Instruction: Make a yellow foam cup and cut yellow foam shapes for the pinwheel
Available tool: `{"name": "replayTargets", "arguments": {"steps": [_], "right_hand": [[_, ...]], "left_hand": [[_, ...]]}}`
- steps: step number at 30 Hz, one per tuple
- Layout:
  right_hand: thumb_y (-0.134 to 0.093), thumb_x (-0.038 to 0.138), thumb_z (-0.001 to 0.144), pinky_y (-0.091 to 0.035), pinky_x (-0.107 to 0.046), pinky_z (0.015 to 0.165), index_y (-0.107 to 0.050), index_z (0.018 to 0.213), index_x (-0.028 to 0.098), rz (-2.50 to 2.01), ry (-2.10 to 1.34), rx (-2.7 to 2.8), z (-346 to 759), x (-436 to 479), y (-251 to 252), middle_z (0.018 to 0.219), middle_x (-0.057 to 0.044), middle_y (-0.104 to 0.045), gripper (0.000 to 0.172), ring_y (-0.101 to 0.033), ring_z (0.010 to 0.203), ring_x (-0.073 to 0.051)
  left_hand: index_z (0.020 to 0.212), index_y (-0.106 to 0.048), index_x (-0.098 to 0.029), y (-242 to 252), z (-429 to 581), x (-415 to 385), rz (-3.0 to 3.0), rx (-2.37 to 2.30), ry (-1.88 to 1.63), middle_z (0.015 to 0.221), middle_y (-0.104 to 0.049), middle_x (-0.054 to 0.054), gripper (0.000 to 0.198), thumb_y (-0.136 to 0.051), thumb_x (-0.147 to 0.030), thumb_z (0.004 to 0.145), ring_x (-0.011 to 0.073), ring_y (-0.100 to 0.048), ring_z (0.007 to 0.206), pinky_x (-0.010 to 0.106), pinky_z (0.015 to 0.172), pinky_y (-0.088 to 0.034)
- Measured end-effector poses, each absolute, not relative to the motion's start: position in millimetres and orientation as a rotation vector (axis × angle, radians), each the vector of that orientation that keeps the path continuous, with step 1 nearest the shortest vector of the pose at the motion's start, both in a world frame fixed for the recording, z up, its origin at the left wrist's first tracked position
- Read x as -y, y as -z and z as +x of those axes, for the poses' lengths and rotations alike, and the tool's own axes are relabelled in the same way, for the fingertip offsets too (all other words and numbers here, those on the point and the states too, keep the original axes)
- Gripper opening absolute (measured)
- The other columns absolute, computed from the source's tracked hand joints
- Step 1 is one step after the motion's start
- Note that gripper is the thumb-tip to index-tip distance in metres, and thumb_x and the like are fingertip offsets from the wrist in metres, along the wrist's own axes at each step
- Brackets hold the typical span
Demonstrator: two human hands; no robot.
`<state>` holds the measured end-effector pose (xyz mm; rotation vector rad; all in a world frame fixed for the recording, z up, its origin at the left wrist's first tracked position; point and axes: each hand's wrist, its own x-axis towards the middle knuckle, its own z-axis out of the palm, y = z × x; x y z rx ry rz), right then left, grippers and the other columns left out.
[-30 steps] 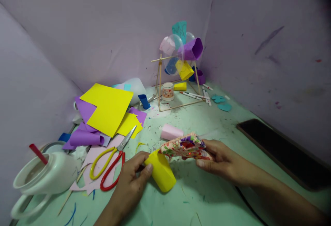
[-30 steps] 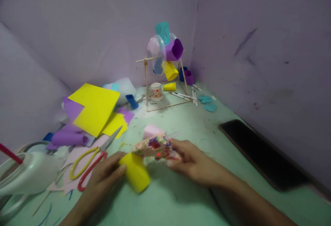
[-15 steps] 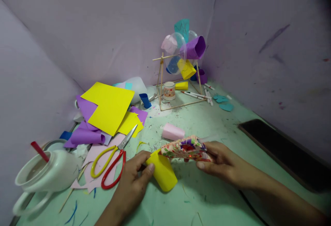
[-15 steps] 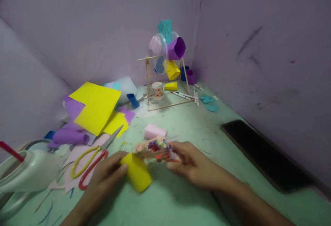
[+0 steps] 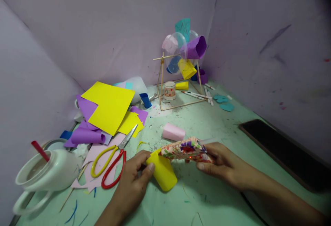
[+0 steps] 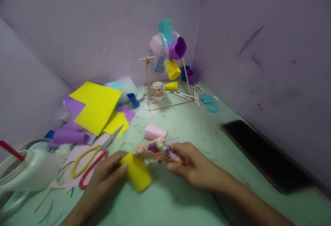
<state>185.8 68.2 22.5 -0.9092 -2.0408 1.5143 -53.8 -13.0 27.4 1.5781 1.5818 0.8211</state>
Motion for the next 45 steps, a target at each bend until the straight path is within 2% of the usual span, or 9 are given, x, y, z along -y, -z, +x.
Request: {"name": "replayTargets", "arguments": {"steps": [5, 10, 14, 20, 25, 34, 45], "right_hand": [[-0.056, 0.034, 0.076, -0.037, -0.025, 0.054, -0.064, 0.092, 0.016, -0.946, -1.511, 2.033, 185.1, -67.3, -23.0, 0.070, -0.002, -0.053, 0.025, -0.045, 0.062, -0.015], [-0.055, 0.028, 0.078, -0.038, -0.024, 0.057, -0.064, 0.090, 0.017, -0.848, -1.506, 2.027, 184.4, -67.5, -22.0, 0.073, -0.001, -0.057, 0.019, -0.048, 0.063, -0.015], [-0.056, 0.031, 0.080, -0.041, -0.025, 0.060, -0.064, 0.095, 0.016, -0.825, -1.492, 2.005, 185.5, -68.9, -20.3, 0.078, -0.003, -0.061, 0.022, -0.051, 0.066, -0.016], [-0.057, 0.031, 0.081, -0.044, -0.028, 0.072, -0.061, 0.101, 0.016, -0.744, -1.563, 1.941, 188.1, -71.6, -24.5, 0.089, -0.005, -0.064, 0.026, -0.057, 0.081, -0.020], [-0.057, 0.029, 0.080, -0.040, -0.024, 0.060, -0.063, 0.093, 0.016, -0.786, -1.523, 2.005, 186.9, -69.3, -26.6, 0.078, -0.002, -0.060, 0.020, -0.053, 0.067, -0.016], [-0.054, 0.029, 0.078, -0.035, -0.023, 0.052, -0.060, 0.081, 0.017, -0.838, -1.425, 2.078, 184.8, -68.0, -22.1, 0.067, 0.000, -0.051, 0.014, -0.042, 0.058, -0.013], [-0.051, 0.026, 0.077, -0.034, -0.023, 0.052, -0.053, 0.070, 0.018, -0.866, -1.369, 2.143, 184.0, -66.7, -26.1, 0.062, 0.002, -0.045, 0.011, -0.040, 0.056, -0.012]], "left_hand": [[0.083, -0.058, -0.015, -26.7, -53.1, 13.4, 1.572, -1.584, -0.826, 0.078, -0.056, 0.005, 0.028, -0.044, -0.039, 0.085, 0.0199, -0.052, 0.073, 0.030, 0.064, -0.038], [0.083, -0.057, -0.015, -28.4, -51.9, 13.8, 1.569, -1.570, -0.828, 0.079, -0.057, 0.005, 0.028, -0.043, -0.039, 0.085, 0.0196, -0.053, 0.074, 0.030, 0.065, -0.039], [0.082, -0.056, -0.014, -26.8, -53.1, 14.2, 1.577, -1.567, -0.821, 0.079, -0.055, 0.005, 0.029, -0.043, -0.040, 0.085, 0.0195, -0.052, 0.073, 0.030, 0.065, -0.039], [0.082, -0.057, -0.014, -24.3, -55.2, 14.7, 1.574, -1.573, -0.824, 0.079, -0.055, 0.005, 0.030, -0.043, -0.041, 0.085, 0.0199, -0.051, 0.073, 0.031, 0.065, -0.038], [0.084, -0.057, -0.014, -24.2, -54.5, 13.5, 1.558, -1.556, -0.836, 0.081, -0.056, 0.005, 0.029, -0.044, -0.040, 0.085, 0.0198, -0.052, 0.074, 0.031, 0.065, -0.038], [0.082, -0.057, -0.014, -26.0, -54.6, 13.5, 1.577, -1.575, -0.828, 0.078, -0.055, 0.005, 0.030, -0.044, -0.041, 0.084, 0.0194, -0.052, 0.072, 0.030, 0.064, -0.039], [0.083, -0.057, -0.015, -25.2, -54.4, 13.2, 1.578, -1.575, -0.830, 0.078, -0.056, 0.005, 0.030, -0.044, -0.041, 0.085, 0.0192, -0.052, 0.072, 0.030, 0.063, -0.038]]}}
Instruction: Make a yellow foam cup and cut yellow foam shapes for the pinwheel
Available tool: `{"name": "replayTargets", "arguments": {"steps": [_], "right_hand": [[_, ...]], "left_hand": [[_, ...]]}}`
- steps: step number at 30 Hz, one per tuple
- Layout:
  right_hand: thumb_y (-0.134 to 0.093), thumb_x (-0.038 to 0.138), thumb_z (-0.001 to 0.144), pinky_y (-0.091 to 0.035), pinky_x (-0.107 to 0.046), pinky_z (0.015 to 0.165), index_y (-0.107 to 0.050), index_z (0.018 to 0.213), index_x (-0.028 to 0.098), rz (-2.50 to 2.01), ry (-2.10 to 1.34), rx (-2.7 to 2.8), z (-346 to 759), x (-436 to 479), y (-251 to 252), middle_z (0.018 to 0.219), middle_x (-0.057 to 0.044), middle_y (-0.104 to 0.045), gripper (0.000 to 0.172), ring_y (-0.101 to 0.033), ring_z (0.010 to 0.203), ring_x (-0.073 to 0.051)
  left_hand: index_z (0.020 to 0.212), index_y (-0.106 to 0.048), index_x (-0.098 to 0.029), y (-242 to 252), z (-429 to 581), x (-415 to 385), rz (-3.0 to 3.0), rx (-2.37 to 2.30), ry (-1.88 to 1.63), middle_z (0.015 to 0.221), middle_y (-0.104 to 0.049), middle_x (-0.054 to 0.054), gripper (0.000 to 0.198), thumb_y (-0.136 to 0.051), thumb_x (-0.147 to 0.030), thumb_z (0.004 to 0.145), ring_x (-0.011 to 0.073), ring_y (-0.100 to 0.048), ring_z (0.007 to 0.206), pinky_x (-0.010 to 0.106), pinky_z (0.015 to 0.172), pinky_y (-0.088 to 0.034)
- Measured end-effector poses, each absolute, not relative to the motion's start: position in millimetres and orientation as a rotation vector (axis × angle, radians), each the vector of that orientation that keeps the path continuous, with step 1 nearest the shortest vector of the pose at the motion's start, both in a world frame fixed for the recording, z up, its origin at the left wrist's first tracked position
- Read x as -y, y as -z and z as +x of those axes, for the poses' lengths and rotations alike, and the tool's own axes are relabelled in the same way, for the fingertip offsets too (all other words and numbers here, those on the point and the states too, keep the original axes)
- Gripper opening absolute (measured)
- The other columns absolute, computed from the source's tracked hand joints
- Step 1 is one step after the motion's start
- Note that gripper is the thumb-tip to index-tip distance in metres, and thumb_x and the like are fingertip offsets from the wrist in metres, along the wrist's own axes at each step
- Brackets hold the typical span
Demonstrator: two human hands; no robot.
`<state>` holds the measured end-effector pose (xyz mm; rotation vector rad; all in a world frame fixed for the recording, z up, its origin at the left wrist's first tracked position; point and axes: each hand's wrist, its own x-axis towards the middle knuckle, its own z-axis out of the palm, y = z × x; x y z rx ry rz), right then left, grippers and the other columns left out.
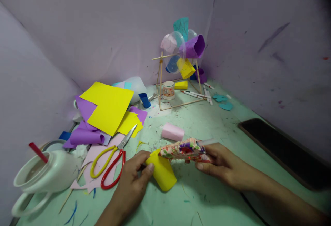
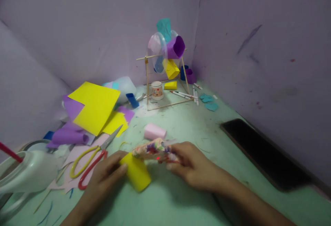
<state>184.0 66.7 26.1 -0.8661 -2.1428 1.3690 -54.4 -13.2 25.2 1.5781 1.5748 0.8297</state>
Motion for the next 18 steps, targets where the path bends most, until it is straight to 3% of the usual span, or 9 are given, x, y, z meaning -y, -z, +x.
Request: {"name": "replayTargets", "arguments": {"steps": [10, 15, 18], "right_hand": [[-0.058, 0.032, 0.076, -0.042, -0.025, 0.060, -0.061, 0.082, 0.018, -0.824, -1.465, 2.030, 189.6, -74.2, -28.3, 0.072, -0.002, -0.058, 0.016, -0.051, 0.063, -0.015], [-0.062, 0.043, 0.071, -0.032, -0.021, 0.042, -0.051, 0.074, 0.019, -1.109, -1.481, 1.535, 196.7, -97.7, -21.9, 0.057, 0.003, -0.051, 0.027, -0.042, 0.046, -0.010], [-0.059, 0.042, 0.069, -0.035, -0.023, 0.043, -0.049, 0.067, 0.018, -1.392, -1.375, 1.466, 199.3, -114.3, -10.4, 0.056, 0.002, -0.050, 0.026, -0.044, 0.046, -0.010]], "left_hand": [[0.079, -0.057, -0.015, -28.3, -56.8, 12.1, 1.546, -1.630, -0.875, 0.077, -0.057, 0.005, 0.027, -0.047, -0.040, 0.083, 0.0197, -0.053, 0.072, 0.030, 0.064, -0.039], [0.079, -0.058, -0.016, -30.3, -57.1, 12.4, 1.539, -1.607, -0.850, 0.078, -0.058, 0.004, 0.028, -0.046, -0.041, 0.083, 0.0192, -0.053, 0.072, 0.029, 0.064, -0.039], [0.080, -0.058, -0.016, -29.3, -56.2, 13.0, 1.556, -1.570, -0.824, 0.076, -0.057, 0.004, 0.028, -0.046, -0.041, 0.083, 0.0186, -0.052, 0.071, 0.028, 0.064, -0.038]]}}
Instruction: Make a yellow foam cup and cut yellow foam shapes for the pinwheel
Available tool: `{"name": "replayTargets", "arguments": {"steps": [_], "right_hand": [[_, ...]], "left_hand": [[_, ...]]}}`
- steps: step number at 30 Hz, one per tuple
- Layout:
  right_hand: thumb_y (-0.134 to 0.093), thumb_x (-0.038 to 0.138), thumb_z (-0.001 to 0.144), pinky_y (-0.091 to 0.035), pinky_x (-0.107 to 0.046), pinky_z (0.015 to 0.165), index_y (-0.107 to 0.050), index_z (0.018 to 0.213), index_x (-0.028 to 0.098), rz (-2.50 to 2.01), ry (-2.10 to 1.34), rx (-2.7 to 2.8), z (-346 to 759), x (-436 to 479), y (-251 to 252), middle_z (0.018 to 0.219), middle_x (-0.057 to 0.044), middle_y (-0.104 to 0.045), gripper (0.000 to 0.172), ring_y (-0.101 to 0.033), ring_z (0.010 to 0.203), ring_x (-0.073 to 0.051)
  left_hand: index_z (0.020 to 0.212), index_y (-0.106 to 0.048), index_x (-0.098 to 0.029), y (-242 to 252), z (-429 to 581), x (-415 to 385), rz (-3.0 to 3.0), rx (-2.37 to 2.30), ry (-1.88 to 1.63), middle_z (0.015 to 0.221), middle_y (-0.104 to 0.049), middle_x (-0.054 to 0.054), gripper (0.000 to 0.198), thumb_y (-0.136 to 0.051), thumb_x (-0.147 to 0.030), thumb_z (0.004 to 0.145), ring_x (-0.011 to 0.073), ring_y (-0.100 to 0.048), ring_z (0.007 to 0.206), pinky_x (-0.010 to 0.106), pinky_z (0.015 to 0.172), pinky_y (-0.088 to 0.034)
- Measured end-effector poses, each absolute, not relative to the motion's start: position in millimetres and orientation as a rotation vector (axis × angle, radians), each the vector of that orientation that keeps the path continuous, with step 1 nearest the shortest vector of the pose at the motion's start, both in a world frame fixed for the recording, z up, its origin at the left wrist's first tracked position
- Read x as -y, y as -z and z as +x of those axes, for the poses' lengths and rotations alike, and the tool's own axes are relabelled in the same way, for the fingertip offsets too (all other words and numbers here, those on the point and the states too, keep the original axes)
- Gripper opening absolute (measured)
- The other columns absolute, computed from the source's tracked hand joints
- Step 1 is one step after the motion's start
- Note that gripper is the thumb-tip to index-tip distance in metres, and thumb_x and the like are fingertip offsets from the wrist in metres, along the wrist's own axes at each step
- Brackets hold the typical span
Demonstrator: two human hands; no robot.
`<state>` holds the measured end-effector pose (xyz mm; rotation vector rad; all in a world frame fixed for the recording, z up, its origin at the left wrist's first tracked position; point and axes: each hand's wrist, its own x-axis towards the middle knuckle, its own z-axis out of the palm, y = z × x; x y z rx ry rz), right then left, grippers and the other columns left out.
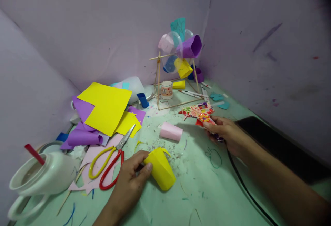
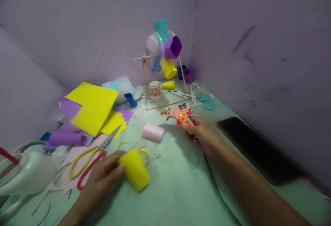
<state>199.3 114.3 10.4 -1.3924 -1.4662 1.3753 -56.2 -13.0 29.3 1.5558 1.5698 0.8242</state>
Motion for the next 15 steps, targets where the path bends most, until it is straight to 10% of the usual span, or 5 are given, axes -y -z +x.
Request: {"name": "replayTargets", "arguments": {"steps": [6, 10, 15], "right_hand": [[-0.067, 0.046, 0.066, -0.028, -0.025, 0.044, -0.063, 0.061, 0.018, -1.630, -1.048, 1.605, 206.9, -123.8, -2.1, 0.052, -0.001, -0.051, 0.029, -0.050, 0.055, -0.018], [-0.066, 0.037, 0.071, -0.039, -0.032, 0.058, -0.071, 0.079, 0.021, -1.566, -0.522, 1.683, 201.6, -108.0, -19.1, 0.090, -0.011, -0.066, 0.019, -0.055, 0.093, -0.031], [-0.068, 0.035, 0.071, -0.048, -0.035, 0.074, -0.062, 0.098, 0.018, -0.955, -1.790, 1.489, 166.6, -79.0, -22.4, 0.108, -0.010, -0.063, 0.032, -0.060, 0.095, -0.024]], "left_hand": [[0.080, -0.060, -0.016, -28.6, -54.1, 13.4, 1.559, -1.533, -0.815, 0.075, -0.057, 0.003, 0.027, -0.048, -0.041, 0.084, 0.0176, -0.052, 0.069, 0.027, 0.061, -0.038], [0.079, -0.059, -0.017, -26.9, -52.2, 15.5, 1.518, -1.512, -0.842, 0.077, -0.059, 0.002, 0.027, -0.046, -0.039, 0.088, 0.0164, -0.053, 0.071, 0.026, 0.063, -0.038], [0.086, -0.062, -0.018, -23.4, -46.6, 15.2, 1.521, -1.432, -0.909, 0.089, -0.062, 0.003, 0.024, -0.045, -0.035, 0.090, 0.0165, -0.057, 0.082, 0.026, 0.072, -0.041]]}}
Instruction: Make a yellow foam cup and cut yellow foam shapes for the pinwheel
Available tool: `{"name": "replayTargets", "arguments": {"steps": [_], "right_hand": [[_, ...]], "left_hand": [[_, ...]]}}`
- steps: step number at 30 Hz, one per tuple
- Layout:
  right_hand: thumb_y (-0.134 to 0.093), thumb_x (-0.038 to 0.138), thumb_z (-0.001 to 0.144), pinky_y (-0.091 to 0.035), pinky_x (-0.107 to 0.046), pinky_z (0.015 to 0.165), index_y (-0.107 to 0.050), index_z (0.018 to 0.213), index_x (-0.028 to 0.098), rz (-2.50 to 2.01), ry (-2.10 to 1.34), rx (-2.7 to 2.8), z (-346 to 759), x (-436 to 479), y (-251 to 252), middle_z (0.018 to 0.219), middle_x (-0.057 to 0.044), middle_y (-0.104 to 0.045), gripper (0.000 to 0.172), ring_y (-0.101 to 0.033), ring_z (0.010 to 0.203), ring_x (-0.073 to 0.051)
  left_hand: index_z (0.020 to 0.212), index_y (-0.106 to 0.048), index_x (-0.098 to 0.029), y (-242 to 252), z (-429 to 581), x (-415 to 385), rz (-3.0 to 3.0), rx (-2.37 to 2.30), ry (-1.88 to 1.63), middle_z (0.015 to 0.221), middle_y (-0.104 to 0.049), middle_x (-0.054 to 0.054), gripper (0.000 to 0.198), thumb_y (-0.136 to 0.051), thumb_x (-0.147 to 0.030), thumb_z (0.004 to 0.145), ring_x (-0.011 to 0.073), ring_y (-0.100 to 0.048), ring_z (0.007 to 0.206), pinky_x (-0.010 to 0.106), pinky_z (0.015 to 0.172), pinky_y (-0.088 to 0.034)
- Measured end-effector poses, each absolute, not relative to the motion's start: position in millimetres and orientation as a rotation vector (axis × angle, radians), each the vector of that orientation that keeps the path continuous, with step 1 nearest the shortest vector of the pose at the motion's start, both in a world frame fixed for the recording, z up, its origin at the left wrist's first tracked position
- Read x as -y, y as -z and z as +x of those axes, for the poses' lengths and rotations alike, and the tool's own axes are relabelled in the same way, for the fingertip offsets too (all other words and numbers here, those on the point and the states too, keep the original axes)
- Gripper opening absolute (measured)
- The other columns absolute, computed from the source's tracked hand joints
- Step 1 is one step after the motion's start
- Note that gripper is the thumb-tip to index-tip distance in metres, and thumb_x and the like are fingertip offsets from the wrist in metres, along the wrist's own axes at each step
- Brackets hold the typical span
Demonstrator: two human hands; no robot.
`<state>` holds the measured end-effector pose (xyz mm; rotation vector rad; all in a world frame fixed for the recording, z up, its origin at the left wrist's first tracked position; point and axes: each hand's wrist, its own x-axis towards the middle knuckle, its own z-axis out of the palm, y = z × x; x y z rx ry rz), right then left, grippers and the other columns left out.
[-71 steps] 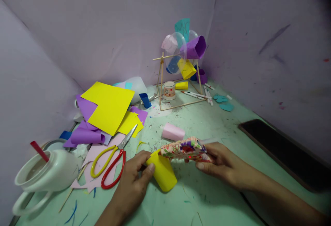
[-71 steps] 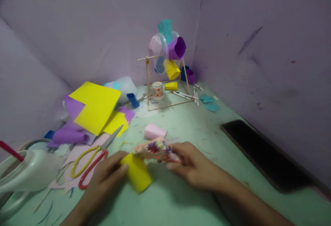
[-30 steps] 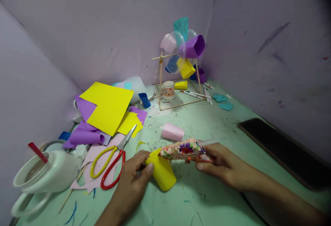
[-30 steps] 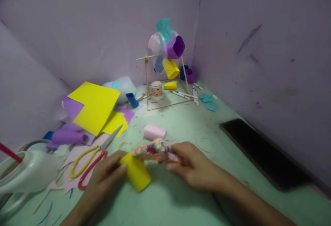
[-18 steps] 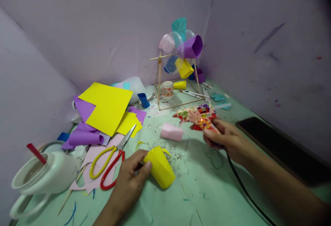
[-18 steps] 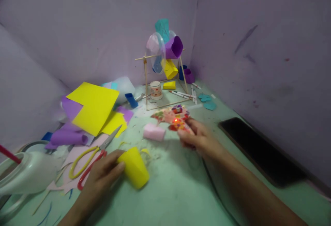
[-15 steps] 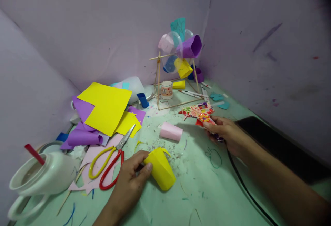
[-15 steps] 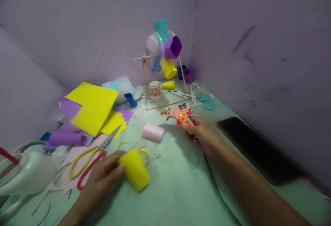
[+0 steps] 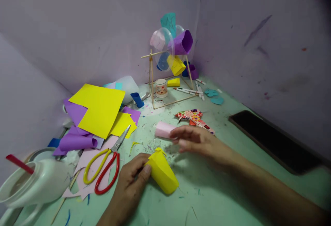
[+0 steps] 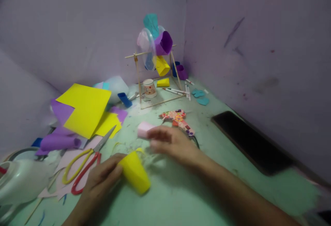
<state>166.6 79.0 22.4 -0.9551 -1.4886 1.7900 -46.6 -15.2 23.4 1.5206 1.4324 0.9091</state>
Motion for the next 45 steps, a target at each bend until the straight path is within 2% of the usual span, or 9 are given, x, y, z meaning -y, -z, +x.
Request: {"name": "replayTargets", "arguments": {"steps": [2, 4, 10, 14, 18, 25, 30, 36, 45], "right_hand": [[-0.075, 0.036, 0.065, -0.048, -0.034, 0.076, -0.057, 0.102, 0.018, -0.773, -2.185, 1.235, 152.6, -69.1, -15.7, 0.108, -0.010, -0.061, 0.045, -0.061, 0.093, -0.022], [-0.079, 0.038, 0.062, -0.046, -0.029, 0.074, -0.055, 0.102, 0.017, -0.759, -2.358, 1.028, 143.3, -62.1, -9.1, 0.098, -0.008, -0.062, 0.051, -0.062, 0.086, -0.017], [-0.081, 0.039, 0.061, -0.041, -0.021, 0.063, -0.055, 0.103, 0.018, -0.738, -2.464, 0.964, 139.1, -57.7, 2.3, 0.086, -0.001, -0.059, 0.054, -0.057, 0.069, -0.009], [-0.077, 0.036, 0.066, -0.043, -0.027, 0.072, -0.054, 0.107, 0.016, -0.655, -2.356, 1.236, 137.5, -58.2, 10.7, 0.085, -0.003, -0.061, 0.051, -0.059, 0.077, -0.014], [-0.063, 0.029, 0.078, -0.046, -0.032, 0.076, -0.058, 0.107, 0.013, -0.737, -2.083, 1.529, 132.9, -55.4, 15.6, 0.087, -0.006, -0.063, 0.033, -0.060, 0.084, -0.019], [-0.047, 0.015, 0.085, -0.044, -0.026, 0.072, -0.062, 0.093, 0.016, -0.758, -1.545, 2.022, 136.9, -51.4, -1.0, 0.087, -0.002, -0.064, 0.017, -0.058, 0.081, -0.015], [-0.044, 0.009, 0.083, -0.044, -0.024, 0.066, -0.061, 0.095, 0.016, -0.758, -1.295, 2.207, 140.6, -47.2, -11.4, 0.080, -0.002, -0.064, 0.022, -0.055, 0.069, -0.013], [-0.042, 0.008, 0.082, -0.048, -0.033, 0.081, -0.056, 0.115, 0.012, -0.698, -1.212, 2.257, 141.7, -41.8, -13.0, 0.098, -0.012, -0.067, 0.036, -0.063, 0.087, -0.021], [-0.046, 0.004, 0.075, -0.050, -0.033, 0.079, -0.050, 0.128, 0.012, -0.704, -1.147, 2.321, 140.9, -39.8, -14.3, 0.103, -0.014, -0.068, 0.053, -0.065, 0.086, -0.022]], "left_hand": [[0.087, -0.061, -0.018, -23.9, -44.0, 14.8, 1.530, -1.402, -0.920, 0.093, -0.062, 0.004, 0.022, -0.045, -0.033, 0.090, 0.0166, -0.057, 0.084, 0.026, 0.075, -0.042], [0.085, -0.060, -0.018, -24.7, -41.6, 14.7, 1.538, -1.374, -0.916, 0.093, -0.062, 0.005, 0.021, -0.046, -0.032, 0.090, 0.0166, -0.058, 0.084, 0.027, 0.075, -0.043], [0.087, -0.060, -0.017, -23.6, -38.0, 16.5, 1.517, -1.406, -0.904, 0.089, -0.062, 0.005, 0.022, -0.047, -0.034, 0.089, 0.0172, -0.058, 0.082, 0.027, 0.074, -0.045], [0.091, -0.061, -0.017, -21.0, -40.4, 16.8, 1.505, -1.467, -0.887, 0.084, -0.064, 0.003, 0.024, -0.048, -0.037, 0.088, 0.0166, -0.059, 0.076, 0.026, 0.067, -0.046], [0.093, -0.062, -0.017, -19.7, -41.1, 16.4, 1.533, -1.476, -0.870, 0.088, -0.066, 0.004, 0.024, -0.047, -0.036, 0.089, 0.0171, -0.060, 0.079, 0.026, 0.069, -0.046], [0.075, -0.062, -0.019, -18.2, -40.0, 17.0, 1.672, -1.566, -0.962, 0.098, -0.066, 0.007, 0.018, -0.052, -0.029, 0.086, 0.0188, -0.062, 0.087, 0.027, 0.076, -0.047], [0.073, -0.066, -0.020, -18.9, -40.9, 16.6, 1.766, -1.583, -1.035, 0.092, -0.067, 0.006, 0.014, -0.056, -0.024, 0.083, 0.0182, -0.063, 0.085, 0.025, 0.072, -0.049], [0.070, -0.067, -0.020, -21.8, -41.4, 15.7, 1.824, -1.607, -1.044, 0.088, -0.068, 0.005, 0.015, -0.057, -0.021, 0.082, 0.0163, -0.065, 0.082, 0.022, 0.071, -0.050], [0.073, -0.068, -0.020, -25.0, -41.4, 20.1, 1.957, -1.635, -1.030, 0.090, -0.069, 0.005, 0.013, -0.059, -0.018, 0.081, 0.0167, -0.065, 0.083, 0.022, 0.072, -0.051]]}}
